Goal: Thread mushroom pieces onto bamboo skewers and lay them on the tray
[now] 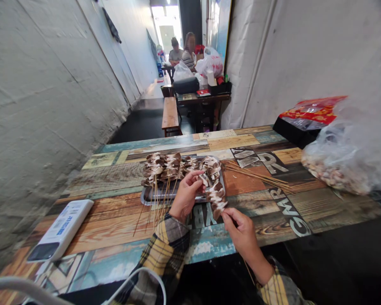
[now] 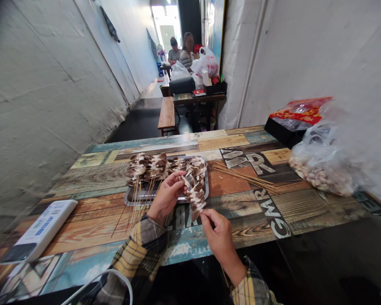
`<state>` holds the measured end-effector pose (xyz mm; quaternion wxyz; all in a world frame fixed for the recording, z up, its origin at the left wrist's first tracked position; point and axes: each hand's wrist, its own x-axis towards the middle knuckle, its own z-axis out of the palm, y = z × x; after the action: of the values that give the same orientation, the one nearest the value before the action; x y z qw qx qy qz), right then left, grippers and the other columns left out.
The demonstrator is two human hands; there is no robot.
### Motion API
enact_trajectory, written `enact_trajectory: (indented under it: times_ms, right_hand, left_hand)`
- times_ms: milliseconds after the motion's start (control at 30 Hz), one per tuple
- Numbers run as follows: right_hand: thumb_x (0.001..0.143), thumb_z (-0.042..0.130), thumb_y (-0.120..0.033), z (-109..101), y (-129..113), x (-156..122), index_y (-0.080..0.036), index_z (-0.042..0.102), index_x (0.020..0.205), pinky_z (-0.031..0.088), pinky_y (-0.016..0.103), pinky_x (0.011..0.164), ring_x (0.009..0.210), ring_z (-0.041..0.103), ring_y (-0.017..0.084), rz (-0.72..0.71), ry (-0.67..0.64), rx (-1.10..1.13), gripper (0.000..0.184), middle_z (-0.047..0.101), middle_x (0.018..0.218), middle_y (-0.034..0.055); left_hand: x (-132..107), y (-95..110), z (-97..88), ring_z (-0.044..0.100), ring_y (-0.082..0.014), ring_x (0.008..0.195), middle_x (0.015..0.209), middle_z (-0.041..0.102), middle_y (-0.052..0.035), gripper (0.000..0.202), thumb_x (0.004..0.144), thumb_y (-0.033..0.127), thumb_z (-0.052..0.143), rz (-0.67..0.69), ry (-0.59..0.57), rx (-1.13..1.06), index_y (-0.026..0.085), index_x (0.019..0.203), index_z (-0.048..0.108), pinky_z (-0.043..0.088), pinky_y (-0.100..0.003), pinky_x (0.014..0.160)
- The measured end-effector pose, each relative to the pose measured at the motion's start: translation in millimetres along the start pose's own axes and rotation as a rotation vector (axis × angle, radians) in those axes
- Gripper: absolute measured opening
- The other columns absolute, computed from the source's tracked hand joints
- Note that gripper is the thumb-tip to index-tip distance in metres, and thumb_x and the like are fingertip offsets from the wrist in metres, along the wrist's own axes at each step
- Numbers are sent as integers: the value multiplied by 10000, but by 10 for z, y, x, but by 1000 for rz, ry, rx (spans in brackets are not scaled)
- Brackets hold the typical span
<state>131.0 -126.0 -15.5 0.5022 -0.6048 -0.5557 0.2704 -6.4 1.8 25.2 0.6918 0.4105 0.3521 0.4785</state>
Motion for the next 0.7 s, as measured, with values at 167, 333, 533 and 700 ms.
enact_trajectory:
  times_ms: [167, 333, 533, 700]
  right_hand:
    - [900, 488, -300, 4, -1, -2, -166, 674, 800, 439, 213, 550, 578, 583, 134, -18, -8, -5, 250, 634, 640, 7]
    - [901, 493, -305, 2, -3, -6, -172, 673, 803, 447, 217, 553, 570, 584, 135, -27, -12, -11, 243, 637, 637, 7]
    - [898, 492, -304, 4, 7, 2, -172, 666, 800, 438, 216, 534, 568, 582, 135, -17, 6, -15, 239, 638, 633, 9]
    - [901, 485, -310, -5, -4, 9, -172, 669, 797, 442, 216, 544, 561, 581, 134, -15, 14, -11, 253, 624, 619, 2]
  left_hand:
    - [-5, 5, 3, 581, -92, 580, 675, 624, 8, 244, 644, 227, 764, -18, -24, -52, 142, 797, 594, 451, -214, 565]
    - [-7, 4, 6, 589, -95, 565, 665, 636, 4, 270, 634, 246, 785, -48, 0, -82, 142, 770, 576, 459, -216, 562]
    - [-18, -8, 3, 591, -96, 584, 679, 648, -4, 244, 636, 266, 787, -63, -32, -63, 140, 739, 605, 467, -222, 585]
    - [-23, -17, 13, 590, -100, 615, 725, 679, -24, 248, 609, 263, 799, -73, -10, 20, 137, 795, 696, 465, -219, 610]
